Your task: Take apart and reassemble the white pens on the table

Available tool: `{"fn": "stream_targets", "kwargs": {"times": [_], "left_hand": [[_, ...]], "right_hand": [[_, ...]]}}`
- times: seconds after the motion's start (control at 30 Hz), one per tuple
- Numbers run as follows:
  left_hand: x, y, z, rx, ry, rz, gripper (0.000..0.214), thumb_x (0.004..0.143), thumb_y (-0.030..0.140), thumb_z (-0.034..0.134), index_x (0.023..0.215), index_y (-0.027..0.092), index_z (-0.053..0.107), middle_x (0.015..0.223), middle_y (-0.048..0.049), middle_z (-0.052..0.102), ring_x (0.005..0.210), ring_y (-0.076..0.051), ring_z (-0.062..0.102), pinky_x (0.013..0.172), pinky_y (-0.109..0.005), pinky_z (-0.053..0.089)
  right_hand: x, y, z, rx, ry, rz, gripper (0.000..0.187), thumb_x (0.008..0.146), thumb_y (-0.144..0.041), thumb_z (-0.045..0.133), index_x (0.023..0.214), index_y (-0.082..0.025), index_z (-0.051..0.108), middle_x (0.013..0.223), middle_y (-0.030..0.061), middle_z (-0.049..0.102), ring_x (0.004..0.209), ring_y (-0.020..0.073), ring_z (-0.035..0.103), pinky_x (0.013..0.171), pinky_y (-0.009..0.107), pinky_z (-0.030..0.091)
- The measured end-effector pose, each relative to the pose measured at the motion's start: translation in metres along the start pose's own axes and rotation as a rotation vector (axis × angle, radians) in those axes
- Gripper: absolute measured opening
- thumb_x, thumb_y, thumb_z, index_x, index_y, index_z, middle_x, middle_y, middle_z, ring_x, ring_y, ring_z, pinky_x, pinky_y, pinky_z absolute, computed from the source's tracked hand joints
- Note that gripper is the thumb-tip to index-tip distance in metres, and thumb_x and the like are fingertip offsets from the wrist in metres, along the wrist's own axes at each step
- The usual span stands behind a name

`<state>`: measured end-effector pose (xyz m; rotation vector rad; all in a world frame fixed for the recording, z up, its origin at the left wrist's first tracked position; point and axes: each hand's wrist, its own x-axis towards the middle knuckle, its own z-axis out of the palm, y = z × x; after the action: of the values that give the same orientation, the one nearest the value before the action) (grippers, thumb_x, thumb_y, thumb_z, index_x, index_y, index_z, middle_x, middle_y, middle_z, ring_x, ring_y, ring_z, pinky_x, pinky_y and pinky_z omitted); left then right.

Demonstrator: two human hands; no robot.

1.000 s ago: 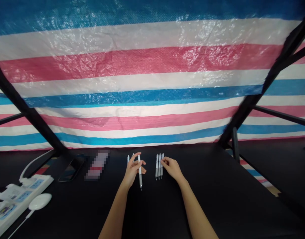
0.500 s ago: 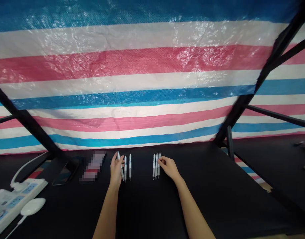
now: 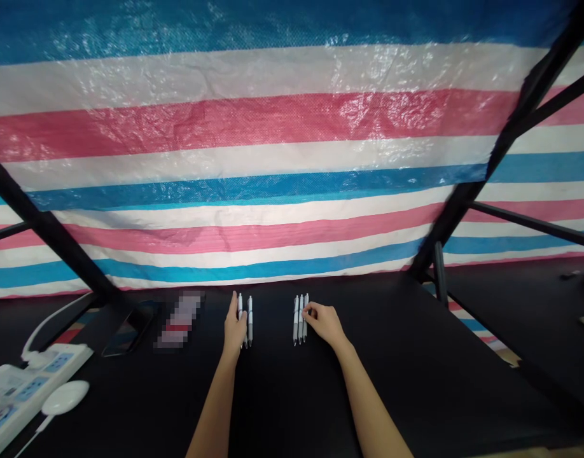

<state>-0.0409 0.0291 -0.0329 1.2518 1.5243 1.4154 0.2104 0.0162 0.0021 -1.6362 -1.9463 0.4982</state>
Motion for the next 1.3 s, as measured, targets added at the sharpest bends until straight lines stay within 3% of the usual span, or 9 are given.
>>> {"fn": "stream_targets", "kwargs": {"times": [0.13, 0.37, 0.63, 0.9, 1.03, 1.1, 1.2, 1.3], "left_hand": [[-0.001, 0.005, 0.003, 0.104, 0.031, -0.037, 0.064, 0.078, 0.012, 0.050, 0.138, 0.026, 0.035, 0.147, -0.0050, 0.031, 0.135, -0.024, 0.023, 0.110, -0.038, 0.022], [0.000, 0.005, 0.004, 0.173, -0.005, -0.030, 0.066, 0.079, 0.017, 0.052, 0.141, 0.023, 0.029, 0.150, -0.0096, 0.020, 0.137, -0.024, 0.011, 0.110, -0.041, 0.017], [-0.002, 0.000, 0.005, 0.231, -0.017, 0.054, 0.061, 0.076, 0.007, 0.047, 0.134, 0.024, 0.042, 0.147, -0.0059, 0.029, 0.137, -0.023, 0.015, 0.111, -0.040, 0.017], [-0.004, 0.002, 0.007, 0.217, -0.071, 0.090, 0.059, 0.075, 0.005, 0.043, 0.132, 0.024, 0.046, 0.146, -0.0040, 0.032, 0.136, -0.022, 0.017, 0.112, -0.041, 0.016], [-0.003, 0.004, 0.006, 0.259, -0.107, 0.093, 0.056, 0.079, 0.008, 0.042, 0.134, 0.020, 0.043, 0.145, -0.0088, 0.032, 0.136, -0.023, 0.019, 0.111, -0.041, 0.017], [-0.005, 0.007, 0.006, 0.296, -0.090, 0.144, 0.053, 0.082, 0.013, 0.043, 0.134, 0.020, 0.043, 0.145, -0.0101, 0.032, 0.136, -0.024, 0.018, 0.111, -0.044, 0.016], [-0.011, 0.016, 0.009, 0.334, -0.030, 0.284, 0.047, 0.084, 0.021, 0.045, 0.131, 0.021, 0.046, 0.143, -0.0102, 0.037, 0.136, -0.026, 0.023, 0.110, -0.046, 0.016], [-0.020, 0.029, 0.013, 0.307, -0.075, 0.463, 0.045, 0.084, 0.027, 0.049, 0.129, 0.024, 0.048, 0.138, -0.0082, 0.045, 0.130, -0.025, 0.036, 0.109, -0.042, 0.023]], "right_hand": [[-0.001, -0.003, 0.002, -0.054, -0.015, 0.004, 0.013, 0.078, -0.022, 0.051, 0.080, -0.022, 0.064, 0.057, -0.0046, 0.058, 0.057, 0.0120, 0.054, 0.068, 0.025, 0.031], [-0.001, -0.006, 0.005, -0.136, -0.021, 0.022, 0.009, 0.078, -0.022, 0.053, 0.081, -0.021, 0.061, 0.059, -0.0039, 0.059, 0.060, 0.0132, 0.056, 0.071, 0.026, 0.028], [-0.001, -0.005, 0.010, -0.193, 0.000, 0.039, 0.008, 0.077, -0.018, 0.051, 0.078, -0.021, 0.058, 0.059, -0.0033, 0.060, 0.062, 0.0140, 0.056, 0.072, 0.026, 0.027], [-0.002, -0.002, 0.006, -0.050, 0.101, 0.093, 0.020, 0.074, -0.018, 0.049, 0.093, -0.021, 0.056, 0.056, -0.0056, 0.057, 0.056, 0.0139, 0.053, 0.074, 0.028, 0.032], [0.001, 0.005, 0.003, 0.134, 0.209, 0.150, 0.031, 0.075, -0.021, 0.049, 0.104, -0.020, 0.056, 0.062, -0.0041, 0.060, 0.060, 0.0156, 0.056, 0.068, 0.026, 0.037], [0.003, 0.008, 0.002, 0.227, 0.234, 0.122, 0.032, 0.076, -0.022, 0.049, 0.107, -0.019, 0.057, 0.068, -0.0018, 0.062, 0.063, 0.0159, 0.057, 0.067, 0.025, 0.039], [0.004, 0.007, 0.001, 0.279, 0.244, -0.047, 0.028, 0.083, -0.026, 0.045, 0.104, -0.020, 0.062, 0.084, 0.0028, 0.065, 0.077, 0.0173, 0.058, 0.074, 0.027, 0.041], [0.001, -0.002, 0.003, 0.210, 0.210, -0.191, 0.030, 0.090, -0.026, 0.039, 0.107, -0.024, 0.063, 0.093, 0.0041, 0.064, 0.090, 0.0187, 0.056, 0.081, 0.030, 0.039]]}}
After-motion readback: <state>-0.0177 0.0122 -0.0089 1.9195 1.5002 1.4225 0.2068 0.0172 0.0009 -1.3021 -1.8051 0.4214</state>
